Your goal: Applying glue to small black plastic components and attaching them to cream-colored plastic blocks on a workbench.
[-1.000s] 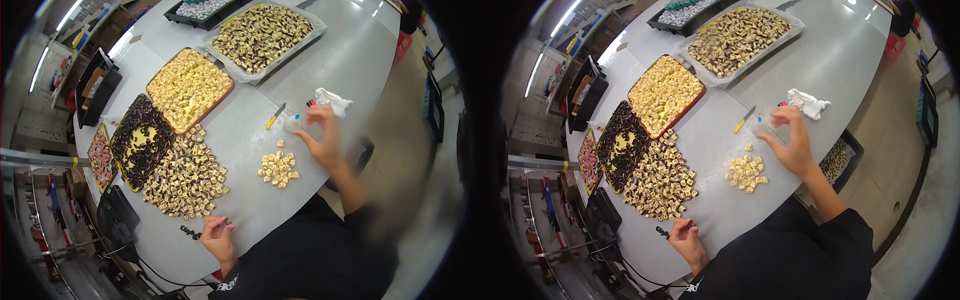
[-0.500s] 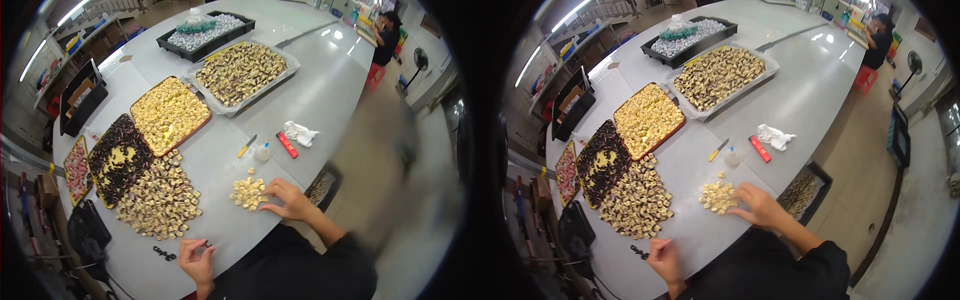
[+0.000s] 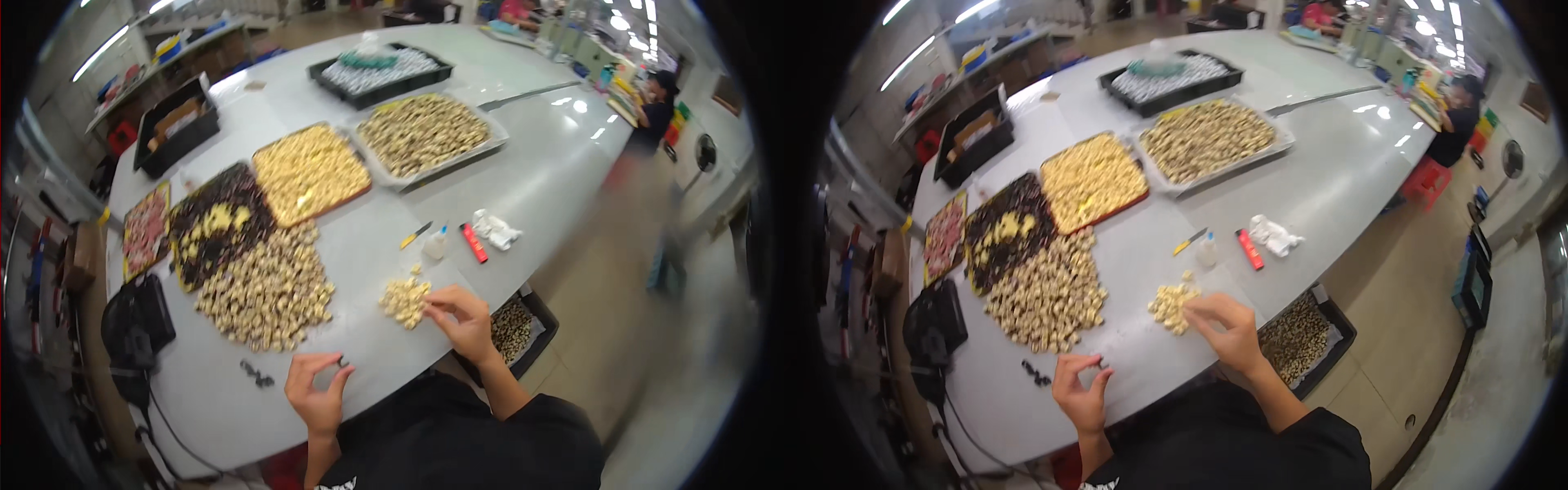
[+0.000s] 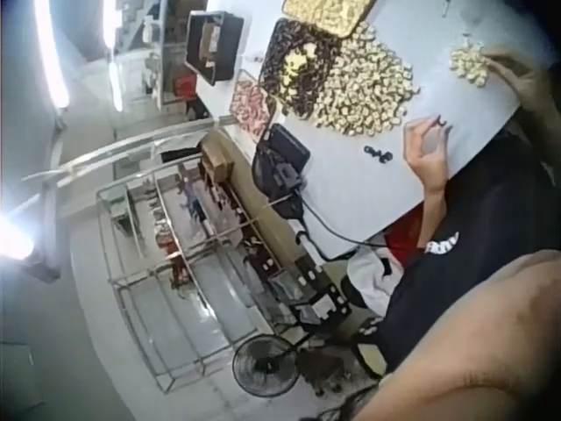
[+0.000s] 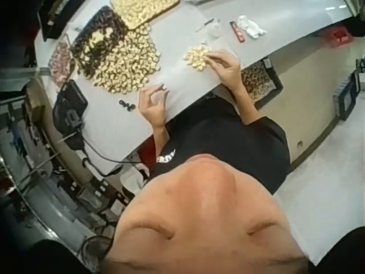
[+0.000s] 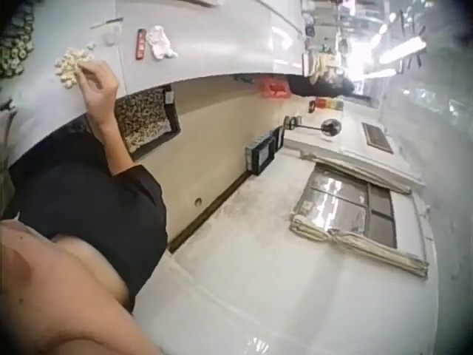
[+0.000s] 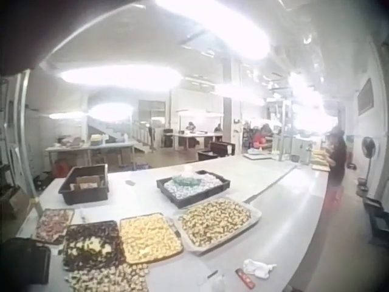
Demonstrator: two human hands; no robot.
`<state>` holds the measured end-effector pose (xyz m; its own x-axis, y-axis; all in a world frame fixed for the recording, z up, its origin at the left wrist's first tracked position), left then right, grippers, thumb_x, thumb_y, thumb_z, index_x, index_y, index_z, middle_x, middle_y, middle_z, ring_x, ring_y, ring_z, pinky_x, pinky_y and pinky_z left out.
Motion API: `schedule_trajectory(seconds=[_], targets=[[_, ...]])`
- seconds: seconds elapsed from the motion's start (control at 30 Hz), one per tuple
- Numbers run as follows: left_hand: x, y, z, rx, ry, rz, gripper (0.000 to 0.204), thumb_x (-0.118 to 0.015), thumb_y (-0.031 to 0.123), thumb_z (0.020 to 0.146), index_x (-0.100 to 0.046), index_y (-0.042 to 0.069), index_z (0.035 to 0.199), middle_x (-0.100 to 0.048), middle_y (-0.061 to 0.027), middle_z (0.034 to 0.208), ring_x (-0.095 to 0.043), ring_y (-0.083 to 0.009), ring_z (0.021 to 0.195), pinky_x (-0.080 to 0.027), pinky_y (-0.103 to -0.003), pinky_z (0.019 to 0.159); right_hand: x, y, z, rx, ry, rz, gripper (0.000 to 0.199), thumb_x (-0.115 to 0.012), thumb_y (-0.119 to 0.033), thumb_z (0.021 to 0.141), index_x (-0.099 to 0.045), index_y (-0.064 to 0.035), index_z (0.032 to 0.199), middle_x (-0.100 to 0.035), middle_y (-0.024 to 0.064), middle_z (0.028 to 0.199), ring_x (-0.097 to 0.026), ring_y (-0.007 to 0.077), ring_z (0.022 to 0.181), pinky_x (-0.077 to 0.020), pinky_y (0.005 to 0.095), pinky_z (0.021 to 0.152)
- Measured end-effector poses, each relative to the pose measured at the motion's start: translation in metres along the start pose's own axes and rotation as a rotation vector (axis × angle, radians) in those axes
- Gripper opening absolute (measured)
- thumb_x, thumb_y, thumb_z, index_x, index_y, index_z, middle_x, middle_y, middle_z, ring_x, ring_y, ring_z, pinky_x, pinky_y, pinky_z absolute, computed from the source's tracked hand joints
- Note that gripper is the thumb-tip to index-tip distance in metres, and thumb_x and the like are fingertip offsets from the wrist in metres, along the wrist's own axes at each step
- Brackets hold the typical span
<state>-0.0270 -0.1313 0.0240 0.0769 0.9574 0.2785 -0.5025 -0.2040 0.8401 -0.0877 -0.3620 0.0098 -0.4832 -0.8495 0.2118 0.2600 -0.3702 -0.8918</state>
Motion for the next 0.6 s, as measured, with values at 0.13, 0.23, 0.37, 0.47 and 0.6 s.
schedule_trajectory(seconds=[0.13,0.23,0.37,0.47,0.6], targets=[[-0.007,-0.011,0.008,0.024,-0.002,-0.061,0.025,-0.074,-0.006,0.059,-0.063,0.000,0.081,-0.059,-0.0078,0.079,-0.055,-0.0181,0.072,-0.044,-0.027,0.066,-0.039,-0.005,0.000,-0.198,-0.011,0.478,0.019,-0.061,0.007,0.076,-0.062,0.0035,0.095,-0.059,0.0109,0.088,-0.059,0.0160,0.077,-0.0496,0.0250,0.070],[-0.009,-0.019,0.010,0.086,0.005,-0.101,0.026,-0.072,-0.009,0.060,-0.063,-0.001,0.083,-0.057,-0.0072,0.082,-0.053,-0.0159,0.075,-0.043,-0.025,0.068,-0.065,-0.006,0.004,-0.193,-0.099,0.607,0.016,-0.060,0.007,0.078,-0.062,0.0046,0.094,-0.059,0.0117,0.091,-0.059,0.0160,0.080,-0.0495,0.0259,0.071],[-0.003,-0.027,0.003,0.077,0.042,-0.138,0.027,-0.072,-0.009,0.061,-0.064,0.000,0.085,-0.057,-0.0070,0.082,-0.053,-0.0154,0.076,-0.043,-0.024,0.068,-0.088,0.003,-0.007,-0.315,-0.258,0.701,0.019,-0.060,0.004,0.079,-0.059,0.0055,0.098,-0.059,0.0118,0.093,-0.059,0.0157,0.082,-0.0490,0.0261,0.073],[-0.001,-0.026,0.000,0.044,0.025,-0.147,0.028,-0.072,-0.009,0.061,-0.065,0.000,0.086,-0.058,-0.0073,0.083,-0.054,-0.0153,0.077,-0.043,-0.024,0.068,-0.095,0.004,-0.014,-0.475,-0.246,0.782,0.024,-0.061,0.002,0.079,-0.055,0.0064,0.102,-0.060,0.0122,0.093,-0.059,0.0156,0.082,-0.0486,0.0259,0.074],[-0.005,-0.023,-0.001,-0.011,-0.057,-0.164,0.028,-0.071,-0.010,0.061,-0.065,0.001,0.086,-0.058,-0.0079,0.084,-0.054,-0.0155,0.077,-0.044,-0.025,0.069,-0.098,0.015,-0.017,-0.468,-0.303,0.824,0.029,-0.063,0.001,0.079,-0.053,0.0058,0.105,-0.061,0.0123,0.093,-0.059,0.0149,0.086,-0.0488,0.0250,0.076]])
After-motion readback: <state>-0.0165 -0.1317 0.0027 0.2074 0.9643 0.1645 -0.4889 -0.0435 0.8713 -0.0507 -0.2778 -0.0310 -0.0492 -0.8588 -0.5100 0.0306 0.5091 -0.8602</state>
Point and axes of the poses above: each hand's wrist, its own z-axis towards the middle knuckle, its own x-axis out of the back of the hand, y = z × x, the point moved 4 cm from there along z, towards the middle knuckle
